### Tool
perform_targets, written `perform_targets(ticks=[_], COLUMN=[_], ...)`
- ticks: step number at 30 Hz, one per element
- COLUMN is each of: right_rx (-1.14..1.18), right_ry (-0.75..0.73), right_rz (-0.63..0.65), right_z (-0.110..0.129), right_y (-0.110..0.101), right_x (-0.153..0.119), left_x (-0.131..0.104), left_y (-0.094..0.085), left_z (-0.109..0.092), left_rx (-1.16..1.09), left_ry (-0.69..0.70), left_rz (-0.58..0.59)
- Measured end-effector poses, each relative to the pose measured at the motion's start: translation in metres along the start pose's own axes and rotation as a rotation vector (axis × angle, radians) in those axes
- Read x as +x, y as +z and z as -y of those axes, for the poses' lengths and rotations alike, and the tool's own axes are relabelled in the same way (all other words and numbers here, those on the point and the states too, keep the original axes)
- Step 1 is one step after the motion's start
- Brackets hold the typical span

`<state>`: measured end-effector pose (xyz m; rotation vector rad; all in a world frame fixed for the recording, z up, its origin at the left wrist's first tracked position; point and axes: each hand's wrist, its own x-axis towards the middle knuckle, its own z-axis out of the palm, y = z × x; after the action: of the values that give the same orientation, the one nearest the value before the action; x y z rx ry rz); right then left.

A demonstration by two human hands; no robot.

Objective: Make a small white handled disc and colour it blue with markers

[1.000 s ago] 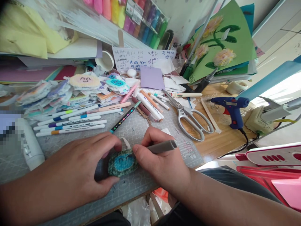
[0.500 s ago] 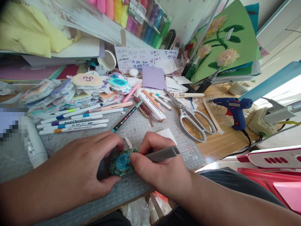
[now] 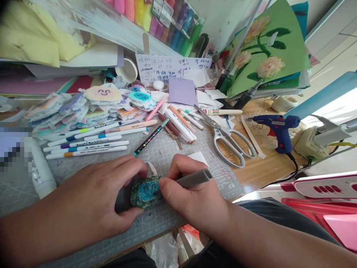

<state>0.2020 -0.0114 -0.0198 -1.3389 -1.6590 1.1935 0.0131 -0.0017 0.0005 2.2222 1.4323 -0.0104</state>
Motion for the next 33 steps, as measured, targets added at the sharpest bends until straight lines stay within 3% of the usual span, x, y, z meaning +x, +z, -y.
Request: perform_targets(ticks=[4, 12, 22, 33], right_rx=[0.054, 0.477, 0.109, -0.004], right_ry=[0.0, -0.013, -0.068, -0.097], right_rz=[-0.027, -0.206, -0.093, -0.074], right_z=[-0.002, -0.012, -0.002, -0.004], right_y=[0.0, -0.007, -0.001, 0.002], right_x=[0.004, 0.007, 0.004, 0.001], left_x=[-0.001, -0.003, -0.002, -0.003], left_y=[0.001, 0.005, -0.002, -0.004], left_z=[0.001, 0.004, -0.003, -0.004], left_rx=[0.014, 0.003, 0.017, 0.008], left_ry=[0.021, 0.029, -0.009, -0.019], left_rz=[-0.025, -0.092, -0.022, -0.005])
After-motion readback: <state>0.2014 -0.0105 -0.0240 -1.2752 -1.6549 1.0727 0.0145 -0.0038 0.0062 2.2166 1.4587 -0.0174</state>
